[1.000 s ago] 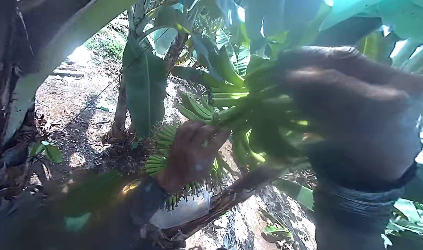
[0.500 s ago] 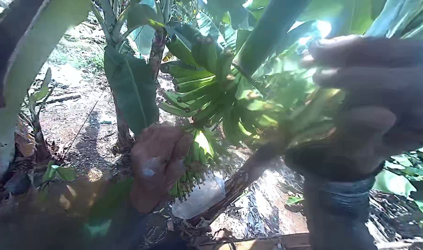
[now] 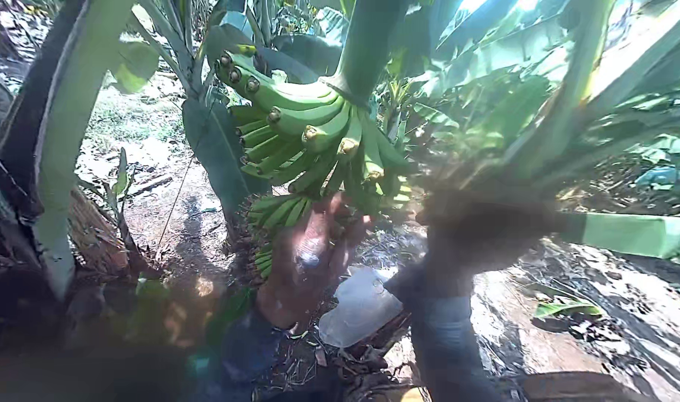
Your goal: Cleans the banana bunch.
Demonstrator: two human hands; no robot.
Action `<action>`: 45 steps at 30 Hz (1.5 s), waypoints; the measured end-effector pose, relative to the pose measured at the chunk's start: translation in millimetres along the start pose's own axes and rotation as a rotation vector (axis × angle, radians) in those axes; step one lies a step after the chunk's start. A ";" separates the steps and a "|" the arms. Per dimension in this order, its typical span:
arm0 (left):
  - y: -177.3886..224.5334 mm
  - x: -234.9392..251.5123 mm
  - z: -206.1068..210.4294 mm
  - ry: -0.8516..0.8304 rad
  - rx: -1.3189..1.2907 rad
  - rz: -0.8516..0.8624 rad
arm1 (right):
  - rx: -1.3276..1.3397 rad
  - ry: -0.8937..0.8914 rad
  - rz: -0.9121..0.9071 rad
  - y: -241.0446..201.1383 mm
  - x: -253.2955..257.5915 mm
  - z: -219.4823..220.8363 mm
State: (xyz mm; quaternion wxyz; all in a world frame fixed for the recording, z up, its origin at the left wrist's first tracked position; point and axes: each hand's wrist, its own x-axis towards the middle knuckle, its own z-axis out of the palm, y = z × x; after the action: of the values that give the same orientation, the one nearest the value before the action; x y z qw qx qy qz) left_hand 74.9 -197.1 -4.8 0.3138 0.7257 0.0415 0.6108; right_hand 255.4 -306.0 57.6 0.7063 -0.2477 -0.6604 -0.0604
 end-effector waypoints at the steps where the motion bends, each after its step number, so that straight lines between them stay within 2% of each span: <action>1: 1.0 2.8 -0.8 0.019 0.009 0.052 | -0.044 -0.077 -0.076 -4.9 -5.8 -6.6; 2: 1.1 3.9 -4.8 0.054 0.014 0.095 | -0.101 -0.143 -0.123 -9.9 -10.8 -13.4; 4: -2.6 -2.9 -25.5 0.132 -0.003 0.086 | -0.301 -0.152 -0.161 -16.5 -20.4 -17.2; 7: -16.6 -12.1 -60.5 0.266 -0.066 -0.089 | -0.778 -0.280 -0.149 -15.6 -27.8 -25.0; 9: -29.2 -20.1 -75.5 0.283 -0.030 -0.270 | -0.961 -0.368 -0.097 -9.5 -25.7 -19.0; 12: -42.4 -39.7 -94.1 0.109 0.171 -0.572 | -0.783 -0.333 -0.152 -8.1 -31.2 -16.3; 14: -61.5 -45.2 -93.8 0.011 0.289 -0.663 | -0.598 -0.275 -0.186 -12.0 -32.7 -21.6; 15: -72.4 -44.8 -89.1 -0.027 0.331 -0.687 | -0.587 -0.306 -0.178 -14.7 -37.8 -24.6; 17: -74.8 -31.5 -72.9 -0.107 0.370 -0.853 | -0.677 -0.507 -0.155 -10.7 -56.5 -27.4; 18: -57.2 -14.0 -65.8 -0.202 0.351 -1.052 | -0.761 -0.667 -0.128 -2.5 -69.2 -25.2; 19: -36.4 14.9 -64.9 -0.352 0.215 -1.376 | -0.817 -0.817 -0.110 10.4 -83.1 -20.3; 21: -48.3 -29.7 -58.9 -0.336 0.109 -1.219 | -0.824 -1.010 -0.083 45.2 -108.8 -6.3; 23: -48.0 -59.7 -57.4 -0.296 -0.047 -1.187 | -0.780 -1.088 -0.066 75.3 -123.3 9.3; 25: -33.9 -58.9 -58.6 -0.314 -0.109 -1.172 | -0.707 -1.083 -0.085 92.0 -126.4 20.2; 28: -27.9 -50.3 -77.2 -0.350 -0.199 -1.125 | -0.600 -0.959 -0.131 105.8 -123.7 18.3; 30: -34.6 -49.8 -81.1 -0.292 -0.118 -1.169 | -0.549 -0.815 0.022 98.7 -121.6 11.1; 32: -47.8 -36.5 -70.9 -0.273 -0.035 -1.244 | -0.479 -0.530 0.269 88.0 -128.6 5.0; 34: -43.8 -9.5 -49.7 -0.379 0.027 -1.338 | -0.469 -0.373 0.382 76.1 -137.2 -0.5; 36: -54.5 -12.4 -35.4 -0.451 -0.048 -1.337 | -0.504 -0.365 0.353 55.3 -140.8 -10.7; 38: -66.4 -24.3 -30.8 -0.533 -0.204 -1.329 | -0.759 -0.428 0.413 30.7 -138.8 -22.1; 41: -82.0 -15.4 -18.7 -0.725 -0.117 -1.327 | -1.107 -0.522 0.815 17.6 -131.7 -25.4; 43: -94.1 -8.5 -27.4 -0.893 -0.006 -1.295 | -1.150 -0.529 1.073 31.0 -124.6 -20.3; 45: -93.2 0.1 -47.8 -1.004 0.159 -1.163 | -1.187 -0.577 1.183 48.9 -123.6 -13.6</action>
State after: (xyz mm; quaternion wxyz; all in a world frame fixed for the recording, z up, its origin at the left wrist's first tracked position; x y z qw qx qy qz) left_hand 61.4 -103.2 -49.2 0.5124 0.7976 0.3126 -0.0594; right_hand 273.0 -299.2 -74.7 0.1828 -0.8798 -0.4363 0.0469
